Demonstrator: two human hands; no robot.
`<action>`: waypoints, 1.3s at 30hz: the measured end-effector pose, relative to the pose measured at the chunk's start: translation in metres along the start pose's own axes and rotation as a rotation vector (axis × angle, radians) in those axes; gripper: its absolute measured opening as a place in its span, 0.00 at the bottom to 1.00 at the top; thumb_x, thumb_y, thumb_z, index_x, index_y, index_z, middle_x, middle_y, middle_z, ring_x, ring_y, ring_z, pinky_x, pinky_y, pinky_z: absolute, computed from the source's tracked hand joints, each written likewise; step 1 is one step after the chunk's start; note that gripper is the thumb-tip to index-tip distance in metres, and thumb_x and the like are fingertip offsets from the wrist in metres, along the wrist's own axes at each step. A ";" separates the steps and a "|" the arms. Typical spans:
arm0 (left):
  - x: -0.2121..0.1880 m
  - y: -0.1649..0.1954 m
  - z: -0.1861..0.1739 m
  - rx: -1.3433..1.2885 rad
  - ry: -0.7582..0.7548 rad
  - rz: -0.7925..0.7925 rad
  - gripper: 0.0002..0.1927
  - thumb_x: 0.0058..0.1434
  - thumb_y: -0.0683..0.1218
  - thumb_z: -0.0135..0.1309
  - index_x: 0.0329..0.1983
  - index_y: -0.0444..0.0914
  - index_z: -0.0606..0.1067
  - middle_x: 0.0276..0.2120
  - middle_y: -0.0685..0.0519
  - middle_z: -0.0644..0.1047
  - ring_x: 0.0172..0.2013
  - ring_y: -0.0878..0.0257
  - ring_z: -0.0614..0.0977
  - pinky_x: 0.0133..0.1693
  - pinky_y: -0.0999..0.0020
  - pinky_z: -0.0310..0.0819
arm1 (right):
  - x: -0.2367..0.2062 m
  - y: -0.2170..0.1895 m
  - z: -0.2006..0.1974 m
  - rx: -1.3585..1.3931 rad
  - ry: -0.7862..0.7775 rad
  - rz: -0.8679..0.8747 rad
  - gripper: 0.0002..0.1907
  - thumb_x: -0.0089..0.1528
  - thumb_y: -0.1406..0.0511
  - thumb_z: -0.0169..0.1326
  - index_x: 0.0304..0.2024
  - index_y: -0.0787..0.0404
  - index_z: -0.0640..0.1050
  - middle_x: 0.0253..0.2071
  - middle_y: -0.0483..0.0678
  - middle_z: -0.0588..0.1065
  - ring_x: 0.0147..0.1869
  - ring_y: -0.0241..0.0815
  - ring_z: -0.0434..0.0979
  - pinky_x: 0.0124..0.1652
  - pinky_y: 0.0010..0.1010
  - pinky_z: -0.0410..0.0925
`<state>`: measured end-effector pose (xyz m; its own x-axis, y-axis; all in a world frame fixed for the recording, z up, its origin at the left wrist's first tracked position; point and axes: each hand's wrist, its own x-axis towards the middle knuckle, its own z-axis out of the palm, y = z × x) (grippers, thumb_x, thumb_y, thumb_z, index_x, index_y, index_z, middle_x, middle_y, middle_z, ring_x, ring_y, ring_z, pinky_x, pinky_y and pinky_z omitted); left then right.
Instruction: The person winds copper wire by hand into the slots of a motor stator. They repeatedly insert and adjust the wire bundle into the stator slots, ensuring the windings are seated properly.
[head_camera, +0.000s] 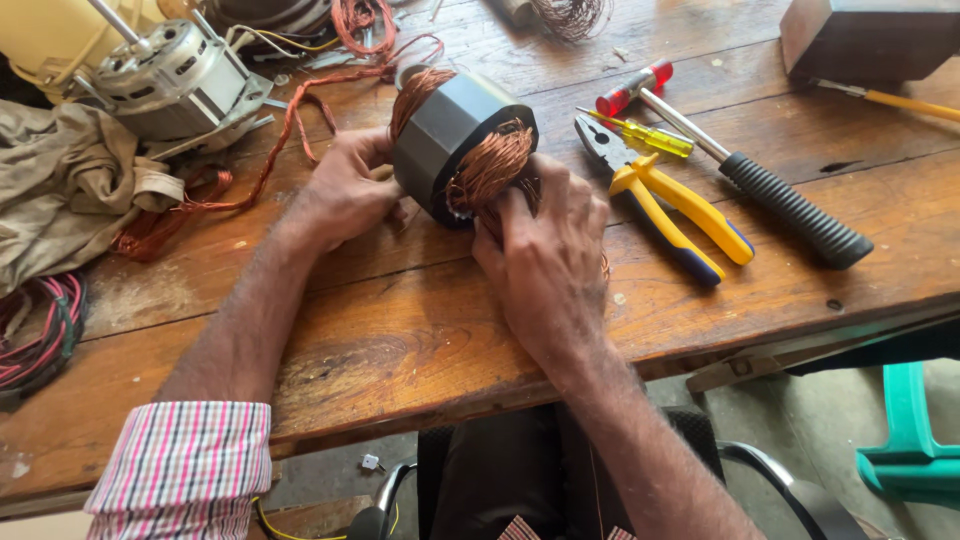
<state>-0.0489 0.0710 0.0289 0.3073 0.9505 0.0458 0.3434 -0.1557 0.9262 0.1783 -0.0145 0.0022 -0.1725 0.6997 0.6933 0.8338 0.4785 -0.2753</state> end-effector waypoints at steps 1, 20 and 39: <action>0.000 0.000 -0.001 -0.074 -0.006 0.008 0.13 0.64 0.40 0.58 0.51 0.32 0.77 0.41 0.49 0.82 0.28 0.69 0.80 0.30 0.71 0.82 | -0.001 0.001 0.000 0.005 -0.003 -0.019 0.21 0.60 0.60 0.64 0.51 0.65 0.79 0.58 0.56 0.64 0.64 0.55 0.63 0.60 0.54 0.59; -0.001 0.005 0.005 -0.009 -0.019 0.022 0.12 0.64 0.38 0.58 0.50 0.33 0.78 0.40 0.50 0.82 0.29 0.71 0.80 0.30 0.74 0.80 | 0.003 -0.006 0.000 -0.138 0.011 -0.093 0.14 0.67 0.60 0.56 0.47 0.65 0.78 0.48 0.53 0.70 0.55 0.52 0.68 0.51 0.47 0.64; -0.001 0.004 0.003 0.007 -0.084 0.078 0.13 0.65 0.43 0.58 0.51 0.32 0.79 0.40 0.52 0.83 0.29 0.71 0.81 0.28 0.74 0.83 | 0.003 -0.008 0.000 -0.059 -0.016 0.022 0.16 0.67 0.60 0.54 0.50 0.67 0.76 0.50 0.57 0.72 0.60 0.56 0.67 0.56 0.52 0.61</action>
<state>-0.0452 0.0683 0.0320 0.4064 0.9096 0.0864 0.3217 -0.2309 0.9183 0.1715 -0.0161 0.0070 -0.1621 0.7180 0.6769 0.8670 0.4312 -0.2497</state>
